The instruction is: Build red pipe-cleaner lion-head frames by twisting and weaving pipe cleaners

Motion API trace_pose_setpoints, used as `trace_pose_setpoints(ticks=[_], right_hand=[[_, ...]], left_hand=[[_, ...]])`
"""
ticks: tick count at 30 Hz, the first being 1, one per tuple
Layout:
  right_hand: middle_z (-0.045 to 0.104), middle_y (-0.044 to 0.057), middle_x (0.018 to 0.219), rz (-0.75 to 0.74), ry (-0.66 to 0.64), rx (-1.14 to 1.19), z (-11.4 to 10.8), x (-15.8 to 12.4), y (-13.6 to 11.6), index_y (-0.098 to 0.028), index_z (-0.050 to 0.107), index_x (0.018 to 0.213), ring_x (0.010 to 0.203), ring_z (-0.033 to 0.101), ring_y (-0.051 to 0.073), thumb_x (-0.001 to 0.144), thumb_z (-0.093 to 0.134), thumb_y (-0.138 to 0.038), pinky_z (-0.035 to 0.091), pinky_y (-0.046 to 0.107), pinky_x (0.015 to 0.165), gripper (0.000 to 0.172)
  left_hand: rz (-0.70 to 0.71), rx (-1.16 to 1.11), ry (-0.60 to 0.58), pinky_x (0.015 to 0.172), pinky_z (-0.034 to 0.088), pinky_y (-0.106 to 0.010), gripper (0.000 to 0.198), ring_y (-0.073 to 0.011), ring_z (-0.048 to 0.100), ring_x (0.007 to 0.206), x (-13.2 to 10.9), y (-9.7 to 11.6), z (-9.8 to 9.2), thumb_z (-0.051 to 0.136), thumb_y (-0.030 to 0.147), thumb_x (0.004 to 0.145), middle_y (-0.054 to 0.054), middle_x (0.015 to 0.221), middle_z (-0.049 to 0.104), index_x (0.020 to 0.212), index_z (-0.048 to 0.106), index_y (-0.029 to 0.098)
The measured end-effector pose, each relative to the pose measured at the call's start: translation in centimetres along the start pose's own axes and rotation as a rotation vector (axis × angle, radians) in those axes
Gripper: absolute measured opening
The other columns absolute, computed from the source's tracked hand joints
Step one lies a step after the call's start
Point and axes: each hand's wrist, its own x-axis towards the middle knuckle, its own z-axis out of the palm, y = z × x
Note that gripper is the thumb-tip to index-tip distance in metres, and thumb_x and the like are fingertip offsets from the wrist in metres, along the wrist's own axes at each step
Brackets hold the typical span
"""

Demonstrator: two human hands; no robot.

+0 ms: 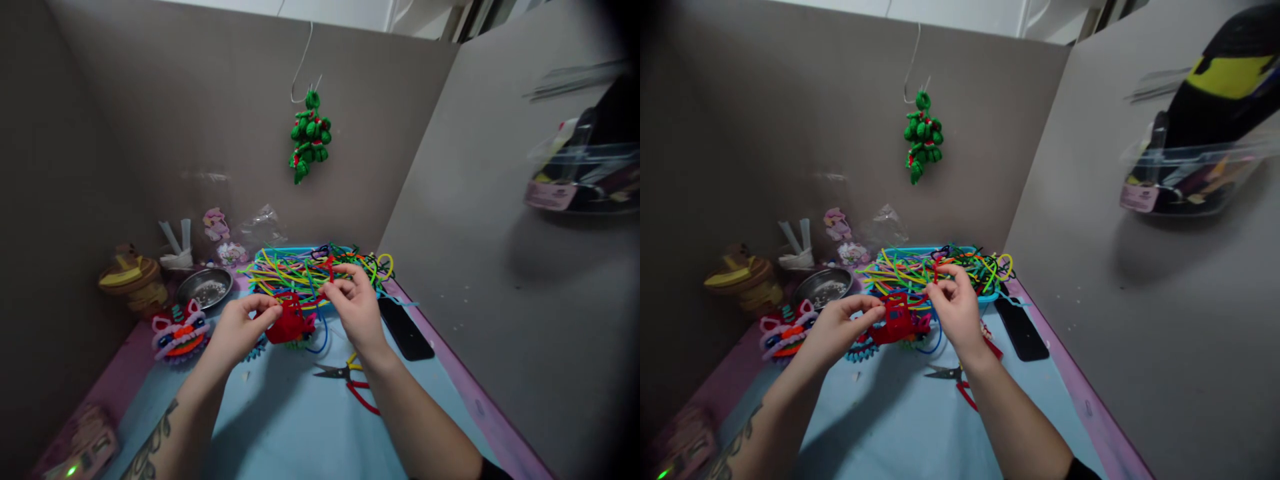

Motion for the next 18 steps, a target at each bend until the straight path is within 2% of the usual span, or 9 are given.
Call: trace_pose_setpoints(ticks=[2, 6, 8, 11, 14, 18], right_hand=[[0.069, 0.001, 0.072, -0.089, -0.026, -0.176, -0.4, 0.1, -0.1, -0.021, 0.062, 0.095, 0.069, 0.066, 0.016, 0.080, 0.059, -0.028, 0.050, 0.028, 0.067, 0.017], [0.073, 0.006, 0.096, -0.277, -0.207, -0.559, -1.7, 0.9, 0.2, -0.021, 0.068, 0.098, 0.087, 0.068, 0.020, 0.082, 0.057, -0.024, 0.051, 0.033, 0.081, 0.020], [0.074, 0.006, 0.095, -0.361, -0.281, -0.725, -2.4, 1.4, 0.5, -0.021, 0.070, 0.097, 0.088, 0.067, 0.020, 0.082, 0.057, -0.020, 0.050, 0.033, 0.082, 0.019], [0.072, 0.007, 0.088, -0.405, -0.336, -0.898, -3.0, 2.0, 0.9, -0.022, 0.073, 0.087, 0.085, 0.065, 0.021, 0.082, 0.057, -0.017, 0.049, 0.033, 0.079, 0.018], [0.071, 0.006, 0.083, -0.369, -0.360, -0.814, -3.1, 1.9, 0.5, -0.022, 0.074, 0.081, 0.078, 0.064, 0.019, 0.081, 0.057, -0.016, 0.049, 0.032, 0.074, 0.018], [0.072, 0.003, 0.074, -0.173, -0.306, -0.460, -2.2, 0.8, -0.5, -0.021, 0.074, 0.080, 0.067, 0.065, 0.017, 0.078, 0.061, -0.019, 0.048, 0.028, 0.062, 0.014]], left_hand=[[0.007, 0.001, -0.014, 0.056, 0.041, -0.023, 0.026, -0.0131, 0.052, 0.057, 0.0, 0.0, -0.2, 0.064, 0.041, 0.069, 0.000, 0.062, 0.062, 0.069, 0.068, 0.015], [0.002, 0.011, -0.006, 0.059, 0.041, -0.023, 0.027, -0.0130, 0.053, 0.059, 0.1, -0.3, -0.9, 0.065, 0.041, 0.069, 0.000, 0.063, 0.062, 0.071, 0.068, 0.015], [0.001, 0.017, 0.009, 0.058, 0.040, -0.023, 0.028, -0.0126, 0.052, 0.058, 0.1, -0.5, -1.3, 0.065, 0.042, 0.069, 0.001, 0.062, 0.061, 0.071, 0.068, 0.015], [0.005, 0.018, 0.032, 0.057, 0.040, -0.022, 0.027, -0.0122, 0.051, 0.057, 0.2, -0.6, -1.7, 0.065, 0.042, 0.070, 0.001, 0.061, 0.060, 0.070, 0.068, 0.015], [0.007, 0.009, 0.049, 0.056, 0.040, -0.022, 0.025, -0.0120, 0.051, 0.056, 0.3, -0.5, -1.6, 0.066, 0.040, 0.069, 0.001, 0.061, 0.060, 0.069, 0.068, 0.015], [-0.005, -0.024, 0.055, 0.053, 0.039, -0.021, 0.025, -0.0118, 0.051, 0.054, 0.4, -0.7, -1.2, 0.068, 0.040, 0.069, 0.001, 0.061, 0.061, 0.071, 0.069, 0.015]])
